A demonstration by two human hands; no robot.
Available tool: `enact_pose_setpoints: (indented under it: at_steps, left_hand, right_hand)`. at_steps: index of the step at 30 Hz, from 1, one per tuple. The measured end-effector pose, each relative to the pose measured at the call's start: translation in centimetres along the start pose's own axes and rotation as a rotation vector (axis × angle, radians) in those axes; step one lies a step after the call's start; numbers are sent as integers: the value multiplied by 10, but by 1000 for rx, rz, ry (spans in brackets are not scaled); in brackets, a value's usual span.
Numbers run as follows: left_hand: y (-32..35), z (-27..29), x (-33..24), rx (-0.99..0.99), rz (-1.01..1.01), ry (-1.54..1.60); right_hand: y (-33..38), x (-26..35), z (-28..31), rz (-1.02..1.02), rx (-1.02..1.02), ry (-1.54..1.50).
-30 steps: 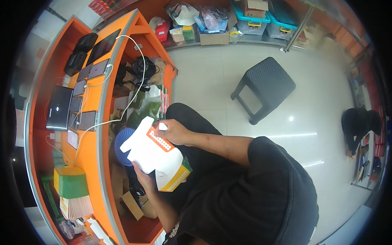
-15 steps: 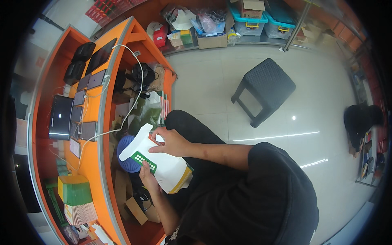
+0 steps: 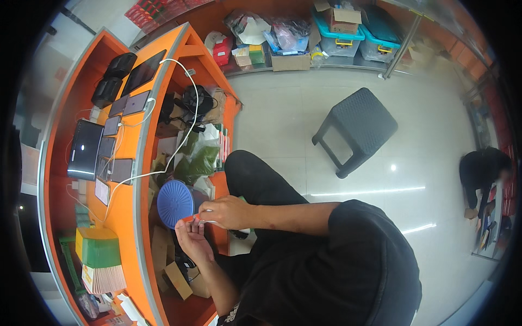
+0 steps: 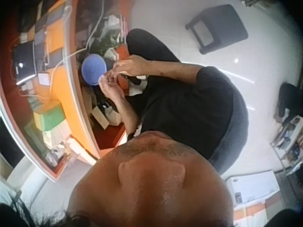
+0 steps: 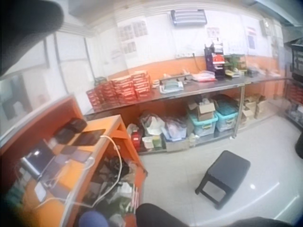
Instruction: The person sits on the floor and assembles small, colorful cardboard boxes by hand. They fold the flaps and secure them with small white adhesive tabs, stacking the finished boxes on a nearby orange counter.
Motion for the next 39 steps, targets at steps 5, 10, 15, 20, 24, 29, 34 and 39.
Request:
enact_pose_setpoints:
  at_steps: [5, 10, 15, 20, 24, 29, 34, 39]
  left_hand:
    - [-5, 17, 1, -76, 33, -101]
    - [4, 11, 13, -70, -128, -229]
    - [12, 4, 14, 35, -228, -352]
    - [9, 11, 11, 76, -237, -310]
    - [9, 16, 13, 55, -170, -242]
    - [6, 14, 11, 79, -169, -276]
    - [4, 20, 6, 99, -188, -268]
    - [0, 30, 10, 91, -135, -270]
  right_hand:
    - [-4, -2, -10, -351, 35, -210]
    - [-15, 8, -9, -435, 6, -350]
    - [-24, 15, -7, -444, 30, -449]
    - [-28, 18, -1, -501, 85, -546]
    - [-30, 20, 0, -504, 82, -565]
    - [-28, 22, 0, -431, 39, -512]
    - [-28, 16, 7, -376, 174, -523]
    - [-19, 12, -4, -395, 187, -523]
Point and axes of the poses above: each hand's wrist, its own y-axis away from the middle knuckle, its own z-axis out of the back of the hand, x = y × z, the point moved 1 cm from there along -y, towards the middle knuckle, and after that the axes turned 14 degrees about y, right-handed, at the moved point
